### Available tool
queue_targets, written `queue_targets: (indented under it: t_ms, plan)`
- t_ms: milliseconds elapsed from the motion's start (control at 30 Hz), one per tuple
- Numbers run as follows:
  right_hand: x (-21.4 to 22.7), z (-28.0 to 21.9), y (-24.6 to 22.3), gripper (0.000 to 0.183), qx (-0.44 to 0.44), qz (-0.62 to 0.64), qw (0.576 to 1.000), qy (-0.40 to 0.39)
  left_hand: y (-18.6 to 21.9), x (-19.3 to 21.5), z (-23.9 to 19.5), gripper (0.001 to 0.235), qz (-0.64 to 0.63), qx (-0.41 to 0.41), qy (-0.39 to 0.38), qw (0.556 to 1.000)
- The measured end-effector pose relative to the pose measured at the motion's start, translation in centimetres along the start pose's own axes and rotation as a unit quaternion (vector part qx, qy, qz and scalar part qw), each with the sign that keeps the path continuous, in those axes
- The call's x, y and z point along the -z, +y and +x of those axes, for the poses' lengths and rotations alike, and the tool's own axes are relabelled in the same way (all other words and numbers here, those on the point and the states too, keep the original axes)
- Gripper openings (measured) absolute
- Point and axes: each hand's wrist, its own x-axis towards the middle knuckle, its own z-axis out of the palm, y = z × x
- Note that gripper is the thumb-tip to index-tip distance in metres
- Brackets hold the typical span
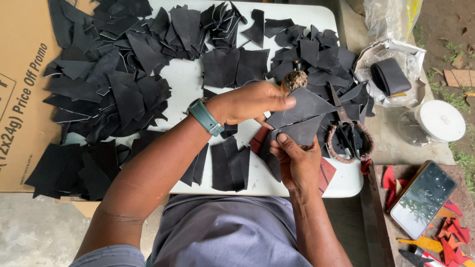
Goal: The person cuts black leather pieces using shears on a white table. They repeatedly pick up leather pieces, align them, and trim the edges, placing the cut pieces into a pile. A red patterned leather piece is also handled and cut.
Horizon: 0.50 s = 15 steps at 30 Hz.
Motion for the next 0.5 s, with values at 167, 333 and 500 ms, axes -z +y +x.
queue_targets:
  t_ms: [167, 333, 500]
  plan:
    - [-0.2, -0.25, -0.33, 0.043, 0.014, 0.002, 0.999, -0.038, 0.58, 0.35, -0.53, 0.073, -0.079, 0.02, -0.027, 0.996]
    - [-0.2, -0.6, -0.42, 0.054, 0.031, 0.004, 0.996, -0.079, 0.6, 0.55, -0.34, 0.074, -0.083, 0.035, -0.021, 0.996]
    - [0.25, -0.42, -0.29, 0.049, 0.015, 0.059, 0.995, -0.074, 0.34, 0.71, -0.32, 0.062, -0.047, 0.019, -0.012, 0.999]
